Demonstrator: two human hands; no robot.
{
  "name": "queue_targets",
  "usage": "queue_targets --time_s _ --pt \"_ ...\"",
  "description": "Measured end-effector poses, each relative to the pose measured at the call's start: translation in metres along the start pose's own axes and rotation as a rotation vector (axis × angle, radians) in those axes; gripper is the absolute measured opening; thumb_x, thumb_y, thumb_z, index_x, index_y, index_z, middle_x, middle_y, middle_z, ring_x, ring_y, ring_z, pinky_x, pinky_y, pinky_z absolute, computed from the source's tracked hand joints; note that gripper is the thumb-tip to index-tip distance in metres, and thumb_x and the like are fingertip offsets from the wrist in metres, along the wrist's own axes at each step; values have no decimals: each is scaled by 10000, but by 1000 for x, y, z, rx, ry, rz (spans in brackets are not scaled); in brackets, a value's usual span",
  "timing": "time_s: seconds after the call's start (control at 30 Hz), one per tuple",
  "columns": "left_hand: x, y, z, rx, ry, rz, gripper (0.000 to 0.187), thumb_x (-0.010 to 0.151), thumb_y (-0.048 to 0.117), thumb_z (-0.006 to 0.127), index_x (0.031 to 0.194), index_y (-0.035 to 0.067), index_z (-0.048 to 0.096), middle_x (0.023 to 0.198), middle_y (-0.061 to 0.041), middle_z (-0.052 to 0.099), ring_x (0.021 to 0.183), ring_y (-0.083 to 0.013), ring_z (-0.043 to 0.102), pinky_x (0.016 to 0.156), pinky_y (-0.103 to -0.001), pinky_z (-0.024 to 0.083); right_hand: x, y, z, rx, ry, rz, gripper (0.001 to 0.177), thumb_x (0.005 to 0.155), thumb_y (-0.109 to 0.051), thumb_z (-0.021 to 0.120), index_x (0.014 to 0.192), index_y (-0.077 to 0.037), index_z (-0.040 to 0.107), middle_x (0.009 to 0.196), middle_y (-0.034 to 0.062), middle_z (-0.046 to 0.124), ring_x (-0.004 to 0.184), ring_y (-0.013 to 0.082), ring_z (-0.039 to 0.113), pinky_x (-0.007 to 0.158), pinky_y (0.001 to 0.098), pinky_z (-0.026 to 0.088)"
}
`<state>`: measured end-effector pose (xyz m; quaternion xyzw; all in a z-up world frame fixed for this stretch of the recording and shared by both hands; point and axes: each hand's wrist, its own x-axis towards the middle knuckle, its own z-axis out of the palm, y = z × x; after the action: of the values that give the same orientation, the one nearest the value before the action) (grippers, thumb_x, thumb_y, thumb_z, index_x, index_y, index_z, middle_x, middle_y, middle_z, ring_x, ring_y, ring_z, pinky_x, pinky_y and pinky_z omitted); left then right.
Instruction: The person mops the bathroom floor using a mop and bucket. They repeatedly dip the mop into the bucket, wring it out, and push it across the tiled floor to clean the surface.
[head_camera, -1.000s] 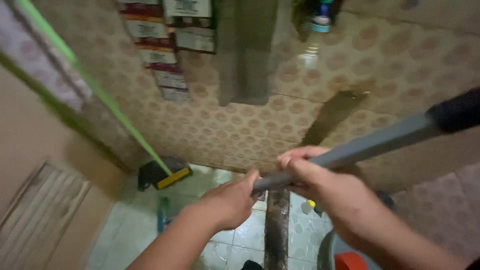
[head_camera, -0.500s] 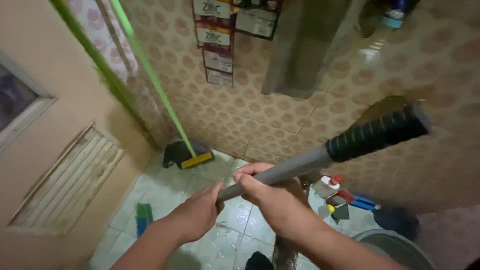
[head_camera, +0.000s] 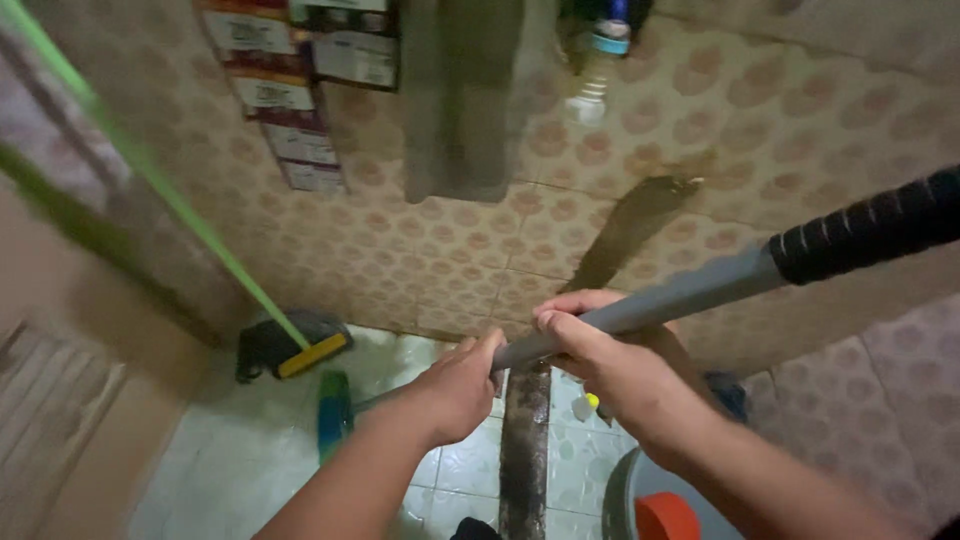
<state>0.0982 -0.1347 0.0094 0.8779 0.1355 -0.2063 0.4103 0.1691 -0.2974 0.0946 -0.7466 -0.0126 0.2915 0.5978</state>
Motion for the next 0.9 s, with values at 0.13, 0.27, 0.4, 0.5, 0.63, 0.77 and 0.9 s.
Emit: queue_targets --time_s 0.13,0.27,0.4,0.5,0.63,0.77,0.9 --pt "26 9 12 30 5 123 316 944 92 493 1256 122 449 1317 -185 579 1304 -379 524 1059 -496 424 -3 -8 -19 -167 104 -18 303 849 -246 710 1052 -33 784 916 50 736 842 139 667 761 305 542" --pt "30 24 10 38 -4 143 312 954 133 513 1260 128 450 1349 -174 558 1326 -374 501 1058 -491 417 9 -2 -32 -66 81 -59 298 838 -217 695 1055 -22 755 916 29 746 835 118 702 760 261 577" --pt "17 47 -5 82 -7 40 285 967 180 523 1243 132 472 1376 -155 552 1336 -363 502 1045 -498 432 15 -7 -45 -24 21 -71 299 860 -199 688 1075 -1 750 864 85 723 705 156 632 610 277 494" --pt "3 44 -11 124 52 70 301 981 234 527 1255 132 454 1349 -155 574 1325 -351 517 1038 -498 426 7 -19 -41 -40 -55 -100 308 885 -218 678 1084 8 742 861 89 717 682 152 626 605 275 521" --pt "-32 35 -27 57 95 -25 272 994 242 512 1238 133 459 1352 -124 589 1323 -348 519 1022 -509 425 -9 -34 -10 -191 15 -86 276 935 -177 707 1145 1 731 935 129 752 810 189 706 658 311 537" --pt "-73 10 -37 45 127 -84 251 968 188 493 1215 141 484 1313 -126 607 1270 -350 556 981 -512 447 -24 -39 25 -50 -164 -116 272 860 -198 656 1040 -7 730 969 61 751 882 156 726 764 301 589" --pt "-113 -16 -37 34 178 -102 246 967 178 473 1206 123 498 1227 -160 660 1182 -372 620 934 -504 490 -37 -30 59 -6 -293 -53 260 849 -188 651 1023 -6 718 991 59 735 905 162 721 800 334 595"
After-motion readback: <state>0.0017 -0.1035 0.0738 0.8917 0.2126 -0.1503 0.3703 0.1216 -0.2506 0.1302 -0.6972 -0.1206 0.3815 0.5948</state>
